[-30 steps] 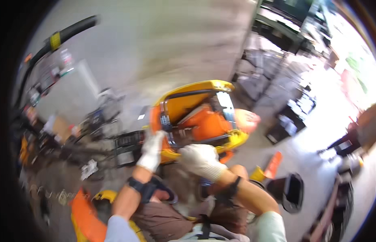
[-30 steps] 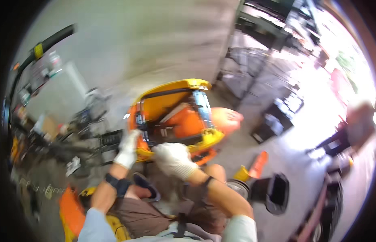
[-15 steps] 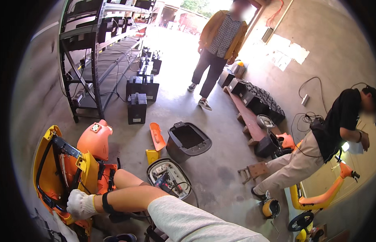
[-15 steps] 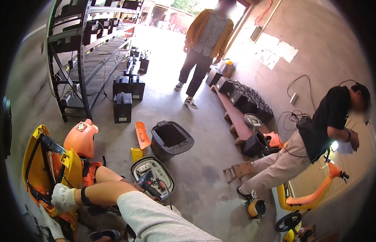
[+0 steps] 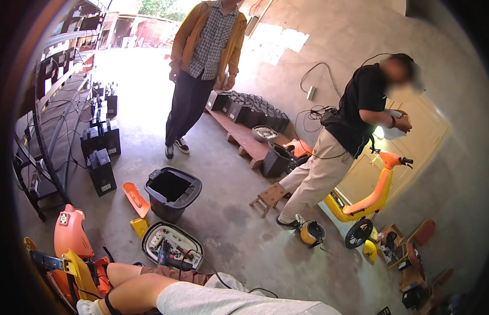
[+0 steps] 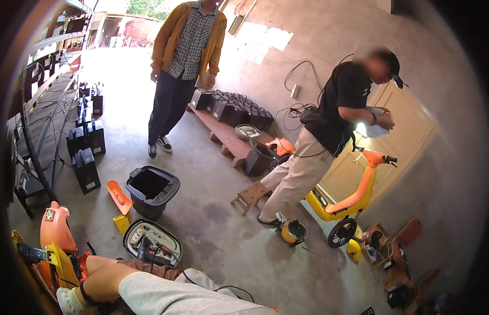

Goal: Disassembling and reassembling the plastic body panels and components of a yellow scooter/motorcycle.

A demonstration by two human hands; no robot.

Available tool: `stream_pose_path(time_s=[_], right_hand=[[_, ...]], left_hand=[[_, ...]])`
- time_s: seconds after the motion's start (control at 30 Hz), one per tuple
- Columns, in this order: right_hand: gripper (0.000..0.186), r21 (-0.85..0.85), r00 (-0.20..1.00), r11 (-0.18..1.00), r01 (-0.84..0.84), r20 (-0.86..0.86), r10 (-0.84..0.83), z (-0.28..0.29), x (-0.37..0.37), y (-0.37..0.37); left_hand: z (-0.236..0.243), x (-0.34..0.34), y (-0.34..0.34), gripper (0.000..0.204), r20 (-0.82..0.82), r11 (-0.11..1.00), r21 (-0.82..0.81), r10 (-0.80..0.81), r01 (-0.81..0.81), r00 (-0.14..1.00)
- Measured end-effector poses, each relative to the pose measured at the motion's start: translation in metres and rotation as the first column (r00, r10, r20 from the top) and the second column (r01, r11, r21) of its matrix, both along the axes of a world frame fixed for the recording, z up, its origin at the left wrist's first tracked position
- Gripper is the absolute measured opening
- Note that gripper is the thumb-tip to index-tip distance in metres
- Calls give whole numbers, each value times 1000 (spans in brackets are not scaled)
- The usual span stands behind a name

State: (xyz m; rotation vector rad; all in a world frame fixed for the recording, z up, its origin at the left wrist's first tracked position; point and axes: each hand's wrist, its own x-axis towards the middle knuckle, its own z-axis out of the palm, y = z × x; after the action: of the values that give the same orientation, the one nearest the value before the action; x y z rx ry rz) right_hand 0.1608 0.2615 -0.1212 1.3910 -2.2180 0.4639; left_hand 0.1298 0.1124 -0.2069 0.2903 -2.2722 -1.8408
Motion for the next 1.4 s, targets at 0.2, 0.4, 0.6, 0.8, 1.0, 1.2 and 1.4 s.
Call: stream_pose_path(time_s=[0.2, 0.4, 0.6, 0.8, 1.0, 1.2, 1.4], right_hand=[[29, -47, 999, 998, -38, 6, 38, -9, -9, -13], [31, -42, 1000, 999, -18, 8, 18, -21, -8, -19], [28, 32, 989, 996, -79, 130, 74, 8, 0, -10], [35, 311, 855, 949, 52, 477, -203, 50, 15, 6], [27, 450, 862, 893, -17, 459, -215, 46, 7, -15], [18, 130, 973, 991, -40, 232, 9, 28, 16, -34], [17, 65, 986, 992, -105, 138, 95, 15, 10, -50]], left_hand=[[-15, -11, 2, 45, 3, 1000, -16, -14, 15, 1000], [-28, -15, -1, 43, 0, 999, -41, -17, 17, 1000], [-37, -14, -11, 41, -22, 998, -56, 10, -11, 1000], [-71, 19, -100, 40, -79, 983, -50, 171, -175, 982], [-90, 69, -120, 40, -157, 901, -175, 371, -396, 915], [-30, 69, -98, 51, -115, 655, 720, 440, -230, 891], [-7, 69, -97, 56, -289, 676, 737, 340, -19, 895]])
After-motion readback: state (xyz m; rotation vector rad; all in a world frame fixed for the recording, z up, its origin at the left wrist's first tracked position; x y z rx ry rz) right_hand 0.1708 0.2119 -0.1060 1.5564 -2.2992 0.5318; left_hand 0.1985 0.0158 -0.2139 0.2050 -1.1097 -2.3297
